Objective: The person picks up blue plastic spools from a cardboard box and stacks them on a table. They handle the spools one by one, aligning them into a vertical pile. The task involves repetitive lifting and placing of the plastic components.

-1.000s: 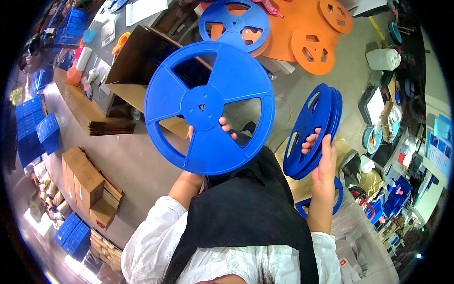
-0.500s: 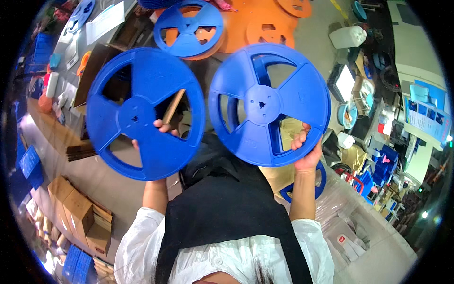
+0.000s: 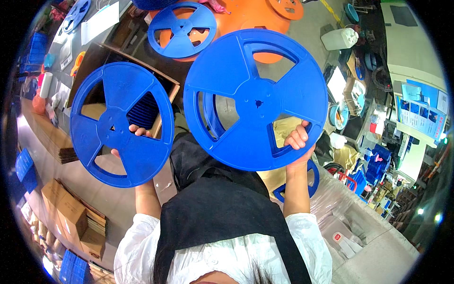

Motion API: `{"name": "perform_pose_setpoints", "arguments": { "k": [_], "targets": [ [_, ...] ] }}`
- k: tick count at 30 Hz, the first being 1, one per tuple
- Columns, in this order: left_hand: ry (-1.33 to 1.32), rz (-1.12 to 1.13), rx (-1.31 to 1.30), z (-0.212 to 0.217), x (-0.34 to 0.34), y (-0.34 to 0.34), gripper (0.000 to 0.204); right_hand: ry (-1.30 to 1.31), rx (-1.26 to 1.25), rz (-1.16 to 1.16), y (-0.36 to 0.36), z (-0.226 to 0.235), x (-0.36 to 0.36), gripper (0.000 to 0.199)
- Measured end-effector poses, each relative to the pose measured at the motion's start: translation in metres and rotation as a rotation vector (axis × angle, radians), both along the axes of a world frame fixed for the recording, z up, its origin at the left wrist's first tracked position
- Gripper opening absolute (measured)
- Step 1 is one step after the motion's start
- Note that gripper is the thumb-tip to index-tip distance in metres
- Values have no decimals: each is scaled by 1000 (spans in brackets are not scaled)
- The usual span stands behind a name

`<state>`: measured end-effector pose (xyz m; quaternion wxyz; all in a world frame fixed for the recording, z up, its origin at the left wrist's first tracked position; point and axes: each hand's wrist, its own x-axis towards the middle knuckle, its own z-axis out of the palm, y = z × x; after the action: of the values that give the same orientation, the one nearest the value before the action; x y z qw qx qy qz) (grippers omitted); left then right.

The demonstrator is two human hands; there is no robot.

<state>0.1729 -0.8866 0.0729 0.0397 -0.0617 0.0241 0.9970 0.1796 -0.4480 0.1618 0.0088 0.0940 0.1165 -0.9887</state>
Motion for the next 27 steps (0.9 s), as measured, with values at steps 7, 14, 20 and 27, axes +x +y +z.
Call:
{"name": "perform_pose_setpoints", "arguments": {
  "k": [7,14,20,27],
  "targets": [
    [-163,61,-262,8,-9,12,89,-2,18,42,0,3,-16,38],
    [-275,-313,-913,13,-23,60,48,-161,565,96,-46,18,-20,73],
    [-418,-604,-548,15,-31,145,89,128,1302,412,-160,50,-11,75],
    [-165,-473,-285,25,-20,105,67,-198,1485,223,-94,60,-18,55]
  ]
}}
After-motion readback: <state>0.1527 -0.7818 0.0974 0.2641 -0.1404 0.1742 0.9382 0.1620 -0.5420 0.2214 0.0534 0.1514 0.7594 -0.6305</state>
